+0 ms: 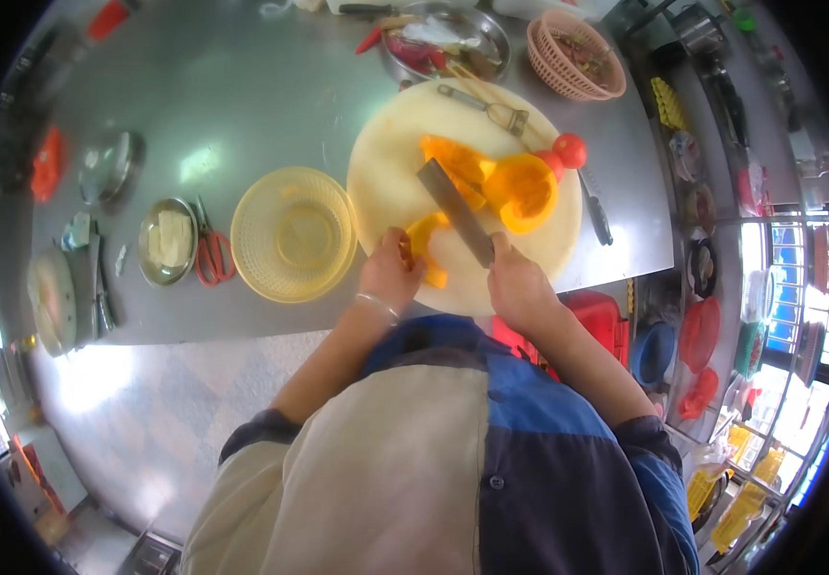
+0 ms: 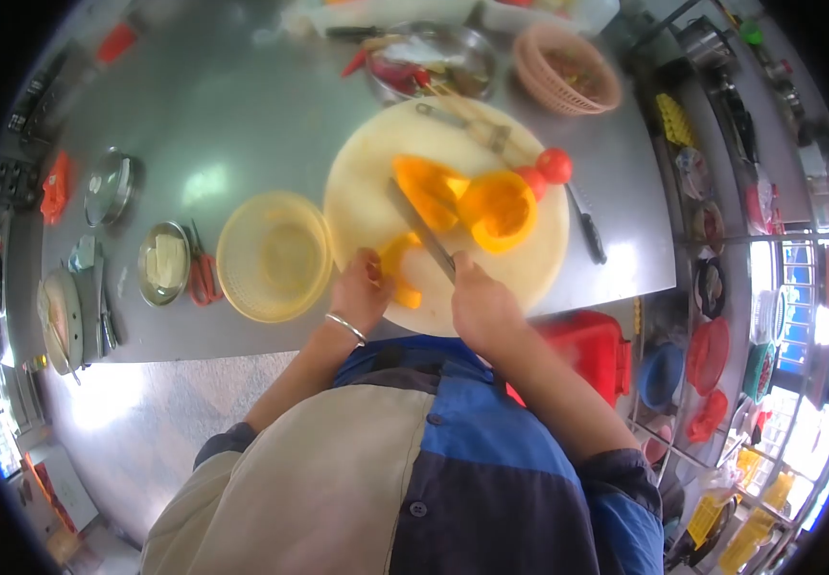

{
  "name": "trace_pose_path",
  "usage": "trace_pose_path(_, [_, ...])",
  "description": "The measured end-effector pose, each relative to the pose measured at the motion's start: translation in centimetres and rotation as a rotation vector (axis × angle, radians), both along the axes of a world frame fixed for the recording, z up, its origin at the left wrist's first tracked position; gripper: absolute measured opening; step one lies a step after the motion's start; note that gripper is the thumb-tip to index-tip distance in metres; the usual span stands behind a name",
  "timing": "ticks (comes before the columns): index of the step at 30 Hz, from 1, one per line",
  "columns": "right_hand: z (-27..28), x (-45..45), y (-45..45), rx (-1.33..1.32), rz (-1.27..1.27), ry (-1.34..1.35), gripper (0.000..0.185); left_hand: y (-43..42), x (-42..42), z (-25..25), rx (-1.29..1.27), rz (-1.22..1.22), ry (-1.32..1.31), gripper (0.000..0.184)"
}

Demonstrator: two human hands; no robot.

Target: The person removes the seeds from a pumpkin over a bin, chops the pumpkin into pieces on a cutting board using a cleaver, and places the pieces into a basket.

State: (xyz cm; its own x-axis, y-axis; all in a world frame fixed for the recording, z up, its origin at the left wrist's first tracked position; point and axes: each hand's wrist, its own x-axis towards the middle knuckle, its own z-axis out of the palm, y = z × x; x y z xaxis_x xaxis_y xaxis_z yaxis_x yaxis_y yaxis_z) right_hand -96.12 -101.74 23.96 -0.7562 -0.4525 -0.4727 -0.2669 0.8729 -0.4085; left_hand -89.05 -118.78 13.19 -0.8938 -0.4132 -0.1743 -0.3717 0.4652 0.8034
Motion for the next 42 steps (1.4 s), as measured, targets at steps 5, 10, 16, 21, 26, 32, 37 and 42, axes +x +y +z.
trace_pose_path(5, [-0.7, -0.2, 0.3, 0.013, 0.066, 0.014, 0.026, 0.0, 0.3, -0.5, 0.102, -0.009, 0.008, 0.033])
trace_pose_path(10, [-2.3, -1.0, -1.1, 0.071, 0.128, -0.042, 0.024, -0.2, 0.4, 0.4, 0.136, -0.026, -0.027, 0.038])
trace_pose_path(16, [-2.3, -1.3, 0.4, 0.023, 0.082, -0.038, 0.022, -0.3, 0.3, 0.4, -0.03, -0.064, 0.129, 0.043])
trace_pose_path(21, [0.5, -0.4, 0.2, 0.011, 0.175, 0.001, 0.021, 0.1, 0.3, -0.6, -0.065, -0.064, 0.191, 0.043])
trace_pose_path(26, [-0.7, -1.3, -0.2, 0.038, 0.217, -0.063, 0.02, -0.3, 0.2, -0.5, -0.084, -0.106, 0.224, 0.04])
trace_pose_path(32, [-2.6, -1.8, 0.0, -0.002, 0.222, -0.042, 0.02, 0.0, 0.4, 0.4, 0.034, -0.081, 0.134, 0.035])
trace_pose_path(37, [0.7, -0.9, 0.7, -0.031, 0.237, 0.039, 0.021, 0.2, 0.6, -0.7, -0.119, -0.085, 0.27, 0.036])
trace_pose_path(42, [1.6, -1.4, 0.9, -0.027, 0.381, 0.031, 0.021, 0.5, 0.0, -0.2, -0.162, -0.086, 0.311, 0.033])
